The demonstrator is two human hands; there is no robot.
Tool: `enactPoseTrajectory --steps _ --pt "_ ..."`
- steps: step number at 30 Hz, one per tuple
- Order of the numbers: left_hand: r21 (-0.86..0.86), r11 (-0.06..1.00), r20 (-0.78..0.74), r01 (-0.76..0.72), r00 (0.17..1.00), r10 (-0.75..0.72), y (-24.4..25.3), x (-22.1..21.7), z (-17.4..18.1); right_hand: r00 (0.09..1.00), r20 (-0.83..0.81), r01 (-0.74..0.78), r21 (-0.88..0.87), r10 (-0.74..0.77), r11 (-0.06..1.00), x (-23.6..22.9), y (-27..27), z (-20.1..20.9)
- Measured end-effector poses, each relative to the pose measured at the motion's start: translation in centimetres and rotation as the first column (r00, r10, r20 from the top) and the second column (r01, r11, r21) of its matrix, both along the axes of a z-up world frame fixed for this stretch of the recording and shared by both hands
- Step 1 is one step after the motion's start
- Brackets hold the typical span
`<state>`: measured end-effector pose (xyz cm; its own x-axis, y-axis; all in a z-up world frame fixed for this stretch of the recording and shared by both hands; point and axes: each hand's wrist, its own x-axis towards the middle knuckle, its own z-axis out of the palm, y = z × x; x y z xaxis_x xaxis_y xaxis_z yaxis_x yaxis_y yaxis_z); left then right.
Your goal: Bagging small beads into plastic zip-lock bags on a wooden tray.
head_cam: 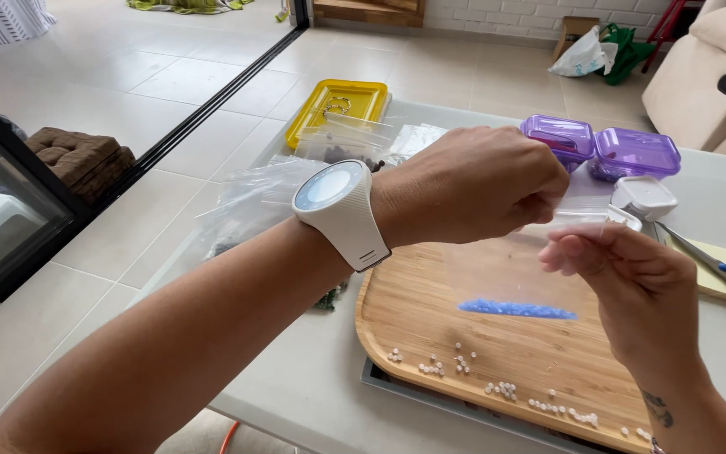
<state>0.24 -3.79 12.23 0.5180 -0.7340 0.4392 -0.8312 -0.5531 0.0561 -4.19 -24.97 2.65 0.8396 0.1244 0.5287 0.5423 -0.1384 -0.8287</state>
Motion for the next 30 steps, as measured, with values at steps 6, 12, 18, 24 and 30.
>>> enactPoseTrajectory --steps 6,12,18,24,30 --pt "0.033 0.999 0.025 -0.037 0.999 0.037 1.3 -1.2 0.4 0.988 0.151 0.056 -0.155 -0.032 0.986 -1.4 2.3 3.7" --pt "0.037 0.993 0.073 -0.115 0.991 0.112 5.5 -2.4 2.7 0.98 0.194 -0.011 -0.147 0.04 0.989 1.6 3.5 6.2" --pt "-0.145 0.978 0.01 -0.148 0.989 0.151 11.2 -4.1 2.8 0.979 0.174 -0.093 -0.104 0.11 0.99 3.8 4.3 5.5" --pt "-0.104 0.984 0.056 -0.146 0.987 0.153 12.3 -4.6 1.6 0.908 0.382 0.036 -0.482 0.173 0.876 1.4 8.8 7.9" --pt "-0.016 0.98 0.122 -0.2 0.972 0.2 12.2 -5.1 1.1 0.835 0.455 0.006 -0.572 0.311 0.82 1.3 10.3 8.9"
